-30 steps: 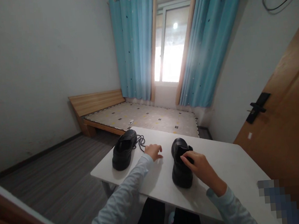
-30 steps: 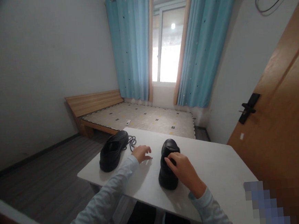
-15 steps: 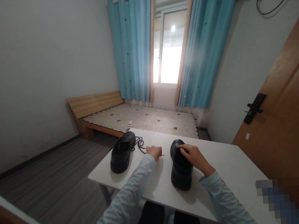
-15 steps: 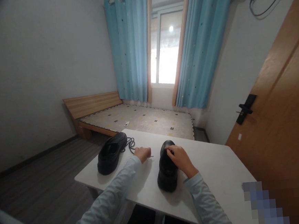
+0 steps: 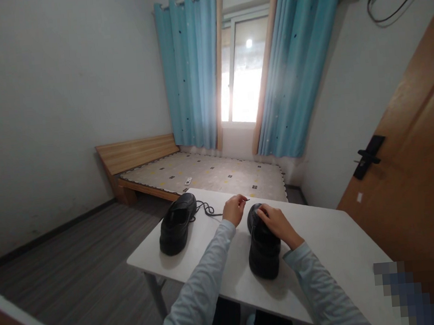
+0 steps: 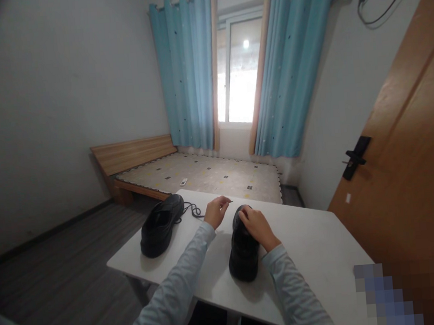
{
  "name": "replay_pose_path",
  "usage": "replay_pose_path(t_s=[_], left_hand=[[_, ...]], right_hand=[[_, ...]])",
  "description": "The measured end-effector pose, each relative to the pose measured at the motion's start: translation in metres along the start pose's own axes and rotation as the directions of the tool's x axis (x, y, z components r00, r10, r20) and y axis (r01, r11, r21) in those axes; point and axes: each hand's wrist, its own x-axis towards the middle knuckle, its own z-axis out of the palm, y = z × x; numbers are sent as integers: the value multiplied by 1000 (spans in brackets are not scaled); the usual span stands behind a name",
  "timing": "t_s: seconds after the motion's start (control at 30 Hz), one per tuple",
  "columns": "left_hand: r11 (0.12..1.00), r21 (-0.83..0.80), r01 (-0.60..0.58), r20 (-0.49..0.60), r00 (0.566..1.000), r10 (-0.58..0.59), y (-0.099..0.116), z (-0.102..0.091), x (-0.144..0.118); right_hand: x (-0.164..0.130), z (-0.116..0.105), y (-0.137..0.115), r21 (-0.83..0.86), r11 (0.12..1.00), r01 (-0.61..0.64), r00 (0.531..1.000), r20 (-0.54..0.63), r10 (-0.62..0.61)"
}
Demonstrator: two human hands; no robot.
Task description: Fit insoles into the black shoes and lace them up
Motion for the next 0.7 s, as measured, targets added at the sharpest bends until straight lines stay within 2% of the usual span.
replay_pose_path(t_s=[0.13, 0.27, 0.43, 0.7], left_hand=[[976, -212, 39, -86, 995, -59, -10, 21, 1], [950, -311, 34, -96, 993, -67, -17, 31, -2], [948, -318, 8, -66, 997, -30, -22, 36, -5], [972, -234, 13, -17, 1000, -17, -26, 35, -8]], right_hand=[[14, 2, 6, 99, 989, -107, 993, -38, 111], [25, 3, 13, 126, 981, -147, 987, -43, 153], [31, 7, 12, 112, 981, -159, 985, -54, 166], [32, 15, 13, 79, 982, -173, 984, -29, 175]])
